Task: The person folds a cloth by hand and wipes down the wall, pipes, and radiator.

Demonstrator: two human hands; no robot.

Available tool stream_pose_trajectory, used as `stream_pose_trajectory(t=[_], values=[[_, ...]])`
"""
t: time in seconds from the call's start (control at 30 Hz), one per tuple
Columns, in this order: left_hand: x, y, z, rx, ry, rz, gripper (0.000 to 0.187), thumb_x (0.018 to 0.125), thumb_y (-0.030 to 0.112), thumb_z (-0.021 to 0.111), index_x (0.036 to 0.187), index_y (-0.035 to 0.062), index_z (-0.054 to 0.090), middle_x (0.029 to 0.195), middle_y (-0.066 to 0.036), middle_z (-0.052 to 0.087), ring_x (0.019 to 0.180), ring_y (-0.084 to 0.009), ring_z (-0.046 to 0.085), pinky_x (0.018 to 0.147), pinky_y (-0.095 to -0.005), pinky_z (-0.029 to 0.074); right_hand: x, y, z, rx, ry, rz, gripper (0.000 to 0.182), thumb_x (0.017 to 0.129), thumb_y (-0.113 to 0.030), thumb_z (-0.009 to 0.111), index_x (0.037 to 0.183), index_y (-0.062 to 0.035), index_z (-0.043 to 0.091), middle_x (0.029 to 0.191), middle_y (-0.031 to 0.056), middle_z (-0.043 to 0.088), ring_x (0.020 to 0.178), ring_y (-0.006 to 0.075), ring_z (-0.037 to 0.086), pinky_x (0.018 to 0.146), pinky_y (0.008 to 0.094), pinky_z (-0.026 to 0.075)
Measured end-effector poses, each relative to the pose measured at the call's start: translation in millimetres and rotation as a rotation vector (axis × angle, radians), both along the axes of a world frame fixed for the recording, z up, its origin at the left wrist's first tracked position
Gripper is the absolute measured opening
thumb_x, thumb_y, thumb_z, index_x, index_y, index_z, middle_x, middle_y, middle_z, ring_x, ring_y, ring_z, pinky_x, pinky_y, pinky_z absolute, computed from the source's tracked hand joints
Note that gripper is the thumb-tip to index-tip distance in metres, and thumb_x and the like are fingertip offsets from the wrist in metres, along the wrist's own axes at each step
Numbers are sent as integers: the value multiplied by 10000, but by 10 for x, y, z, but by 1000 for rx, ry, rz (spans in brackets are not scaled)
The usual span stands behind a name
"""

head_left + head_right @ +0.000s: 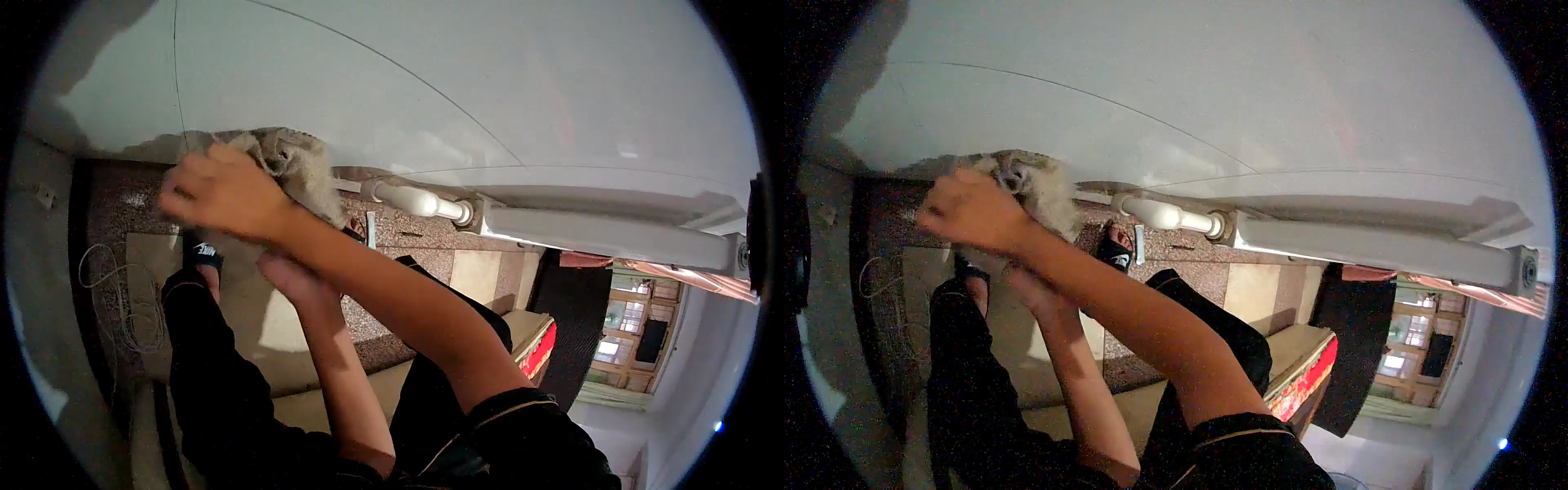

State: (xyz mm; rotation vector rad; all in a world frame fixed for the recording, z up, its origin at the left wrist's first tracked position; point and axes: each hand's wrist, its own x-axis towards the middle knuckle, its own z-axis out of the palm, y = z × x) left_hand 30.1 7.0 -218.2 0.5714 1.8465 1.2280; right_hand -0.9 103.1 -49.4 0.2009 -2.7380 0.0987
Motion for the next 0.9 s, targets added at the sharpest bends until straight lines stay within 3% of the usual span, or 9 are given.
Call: stream_pose_trajectory(t=[0.13, 0.27, 0.47, 0.53, 0.6, 0.7, 0.77, 0.8, 0.9], values=[[204, 268, 882, 318, -271, 75, 482, 971, 305, 373, 1344, 3, 418, 1280, -147, 533, 1109, -209, 553, 977, -344, 415, 320, 6, 1171, -129, 70, -156, 377, 666, -158, 669, 1035, -134, 594, 926, 57, 580, 858, 237, 561, 687, 375, 445], [336, 362, 1670, 539, -439, 44, 517, 967, 350, 365, 1335, -6, 429, 1254, -164, 554, 1099, -222, 568, 961, -341, 423, 1150, 138, 2065, -554, 133, -520, 406, 671, -135, 804, 1014, -27, 615, 907, 101, 665, 807, 207, 641, 695, 296, 498], [306, 328, 2707, 790, -288, -63, 576, 960, 417, 352, 1323, -19, 446, 1216, -189, 586, 1085, -242, 590, 938, -336, 434, 1977, 137, 2680, -822, -48, -968, 195, 800, -123, 725, 919, -14, 615, 734, 40, 640, 725, 58, 569, 655, 230, 456], [247, 364, 2891, 815, -672, 191, 619, 953, 466, 362, 1333, -15, 442, 1208, -204, 594, 1093, -255, 592, 936, -339, 432, 2131, 176, 2786, -683, -35, -872, 143, 851, -82, 630, 981, -28, 604, 723, 38, 634, 709, 67, 564, 646, 230, 442], [103, 425, 3146, 964, -913, -110, 619, 920, 464, 512, 1347, 22, 444, 1086, -167, 636, 967, -230, 614, 871, -297, 441, 2170, 243, 2838, -575, 90, -776, 123, 851, -66, 608, 967, -29, 599, 711, 39, 624, 690, 78, 560, 644, 244, 445], [223, 699, 3754, 761, -289, -118, 597, 898, 472, 574, 1278, 13, 535, 1090, -109, 619, 892, -148, 583, 812, -290, 449, 2081, 439, 2840, -489, 291, -833, 125, 836, -76, 604, 938, -5, 592, 660, 62, 587, 642, 99, 516, 609, 266, 440], [288, 904, 4118, 607, 13, -155, 346, 879, 297, 670, 1114, 44, 652, 990, -34, 622, 750, -70, 543, 672, -238, 443, 1987, 603, 2777, -468, 396, -976, 138, 830, -86, 602, 933, 5, 590, 648, 73, 579, 632, 104, 503, 598, 268, 437], [393, 996, 4210, 786, 179, -144, 181, 854, 122, 684, 1022, 56, 679, 900, -8, 611, 639, -60, 510, 579, -231, 419, 2018, 777, 2596, -464, 480, -1002, 154, 823, -95, 608, 935, 10, 596, 645, 71, 576, 633, 95, 488, 591, 261, 433], [449, 1023, 4265, 655, 525, -251, 202, 824, 89, 677, 1026, 79, 681, 948, -48, 619, 712, -142, 563, 678, -270, 462, 1900, 857, 2318, -697, 723, -917, 179, 806, -104, 622, 940, 14, 607, 646, 56, 568, 647, 75, 471, 589, 249, 429]])
